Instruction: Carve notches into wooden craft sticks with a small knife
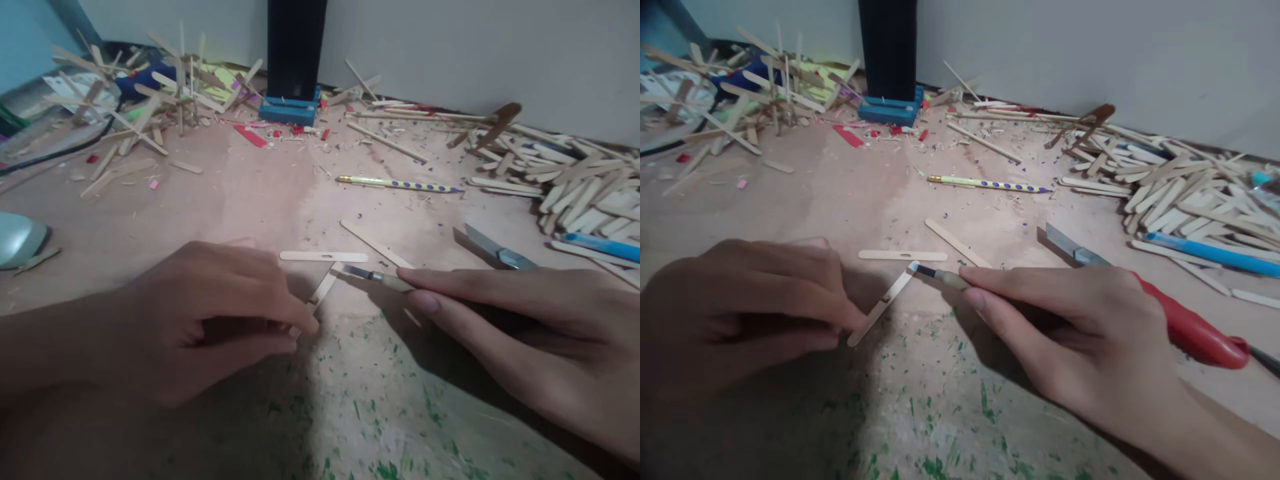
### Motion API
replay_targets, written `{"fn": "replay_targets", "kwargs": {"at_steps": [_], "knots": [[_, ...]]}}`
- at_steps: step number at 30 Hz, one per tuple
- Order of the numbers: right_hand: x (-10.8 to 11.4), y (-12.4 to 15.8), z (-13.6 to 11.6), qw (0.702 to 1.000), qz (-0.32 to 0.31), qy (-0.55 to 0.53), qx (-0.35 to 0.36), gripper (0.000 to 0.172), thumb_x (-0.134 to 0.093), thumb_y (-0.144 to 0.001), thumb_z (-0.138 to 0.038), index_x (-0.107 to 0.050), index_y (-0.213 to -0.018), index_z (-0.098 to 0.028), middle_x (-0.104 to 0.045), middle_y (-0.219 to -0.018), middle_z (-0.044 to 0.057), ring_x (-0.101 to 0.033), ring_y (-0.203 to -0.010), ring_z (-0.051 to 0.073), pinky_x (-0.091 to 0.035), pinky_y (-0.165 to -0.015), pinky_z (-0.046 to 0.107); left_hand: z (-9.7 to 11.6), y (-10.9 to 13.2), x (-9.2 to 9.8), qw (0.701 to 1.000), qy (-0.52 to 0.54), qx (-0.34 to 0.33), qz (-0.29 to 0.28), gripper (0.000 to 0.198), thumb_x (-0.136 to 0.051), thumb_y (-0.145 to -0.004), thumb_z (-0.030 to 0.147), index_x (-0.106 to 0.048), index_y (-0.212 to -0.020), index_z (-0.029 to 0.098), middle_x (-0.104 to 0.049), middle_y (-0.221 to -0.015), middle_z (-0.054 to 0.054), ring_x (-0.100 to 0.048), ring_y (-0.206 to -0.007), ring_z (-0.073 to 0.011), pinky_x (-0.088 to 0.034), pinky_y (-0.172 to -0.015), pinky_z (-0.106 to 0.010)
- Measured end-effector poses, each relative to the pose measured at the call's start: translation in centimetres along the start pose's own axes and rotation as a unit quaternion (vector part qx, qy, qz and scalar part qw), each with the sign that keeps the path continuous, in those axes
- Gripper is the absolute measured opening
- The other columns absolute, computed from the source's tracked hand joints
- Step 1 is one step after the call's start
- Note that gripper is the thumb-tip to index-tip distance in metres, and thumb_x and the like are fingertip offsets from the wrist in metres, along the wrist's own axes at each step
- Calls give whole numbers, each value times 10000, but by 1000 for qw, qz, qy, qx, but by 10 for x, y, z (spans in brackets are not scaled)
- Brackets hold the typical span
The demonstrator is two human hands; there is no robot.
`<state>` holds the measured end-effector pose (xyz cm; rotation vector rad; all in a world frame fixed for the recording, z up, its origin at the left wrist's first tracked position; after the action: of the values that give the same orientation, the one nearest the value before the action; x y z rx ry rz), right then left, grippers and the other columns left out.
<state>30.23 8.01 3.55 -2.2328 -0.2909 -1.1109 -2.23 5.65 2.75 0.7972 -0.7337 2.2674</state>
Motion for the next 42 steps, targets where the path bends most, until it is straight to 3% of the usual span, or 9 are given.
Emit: {"fn": "replay_targets", "kwargs": {"at_steps": [6, 11, 15, 18, 25, 31, 35, 38, 42], "knots": [[-6, 4, 1, 997, -37, -27, 64, 206, -793, -1277, -387, -974, -1359, -442, -993, -1021, -25, -903, -681, 183, -648, -509, 292, -7, 0, -6, 978, -194, -18, 78, 267, -645, -1303, 217, -844, -1455, 309, -943, -1457, -31, -906, -1293, -235, -708, -1183, -372], [-9, 10, 3, 991, -85, -25, 104, 283, -725, -1315, -362, -858, -1555, -431, -1011, -1200, -7, -964, -833, 216, -764, -655, 359, -10, 3, -24, 969, -236, -69, 18, 394, -592, -1330, 245, -723, -1696, 182, -842, -1791, -123, -765, -1723, -297, -586, -1457, -482], [-9, 5, -3, 985, -112, -58, 117, 393, -711, -1300, -241, -833, -1618, -436, -1010, -1190, -24, -969, -850, 205, -749, -644, 336, -7, 4, -20, 973, -218, -63, 26, 241, -633, -1333, 307, -764, -1527, 249, -928, -1563, -90, -853, -1526, -300, -610, -1394, -499], [-9, 1, -6, 979, -142, -68, 132, 506, -742, -1265, -178, -805, -1698, -431, -1009, -1181, -24, -972, -852, 210, -745, -644, 320, -7, 5, -17, 976, -204, -69, 29, 284, -639, -1289, 176, -765, -1531, 252, -927, -1553, -77, -859, -1481, -267, -608, -1374, -463], [-6, 7, 2, 984, -124, -48, 119, 363, -725, -1298, -326, -871, -1603, -459, -1004, -1120, -3, -961, -843, 209, -700, -610, 280, -8, 6, -18, 977, -191, -86, 42, 319, -596, -1238, 17, -778, -1328, 262, -916, -1301, 0, -811, -1221, -201, -553, -1135, -431], [8, 31, 8, 995, -91, -30, 32, 469, -1039, -1051, -612, -982, -1475, -418, -974, -1070, 72, -970, -987, 340, -810, -710, 408, -3, -1, -9, 981, -176, -80, 20, 300, -606, -1291, 118, -836, -1305, 311, -935, -1153, 21, -816, -1058, -203, -598, -964, -386], [7, 37, 4, 992, -113, -29, 42, 538, -1044, -1014, -696, -982, -1483, -440, -970, -1080, 81, -969, -1036, 368, -829, -736, 439, -4, -3, -14, 987, -159, -3, 20, 175, -736, -1260, 328, -901, -1312, 361, -907, -1147, -29, -817, -1119, -266, -661, -1036, -393], [2, 23, 1, 989, -127, -43, 56, 461, -1030, -1058, -599, -973, -1491, -451, -981, -1105, 66, -977, -1028, 361, -837, -737, 438, -6, -6, -22, 988, -146, 42, 40, 300, -840, -1189, 626, -911, -1355, 387, -870, -1183, -80, -800, -1252, -350, -696, -1106, -454], [-6, 2, -4, 977, -176, -103, 66, 344, -778, -1248, -262, -910, -1485, -473, -1006, -1221, -24, -987, -989, 241, -806, -725, 328, -8, -10, -26, 988, -138, 47, 47, 372, -826, -1171, 709, -910, -1347, 392, -853, -1182, -97, -786, -1284, -372, -708, -1121, -479]]}}
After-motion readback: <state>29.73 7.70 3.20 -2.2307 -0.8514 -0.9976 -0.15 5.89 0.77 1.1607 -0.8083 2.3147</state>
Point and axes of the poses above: each hand's wrist, its own y-axis away from the middle knuckle, its own x-axis out of the back of the hand, z = x × y, the point moved 4 cm from there along -y, towards the middle knuckle
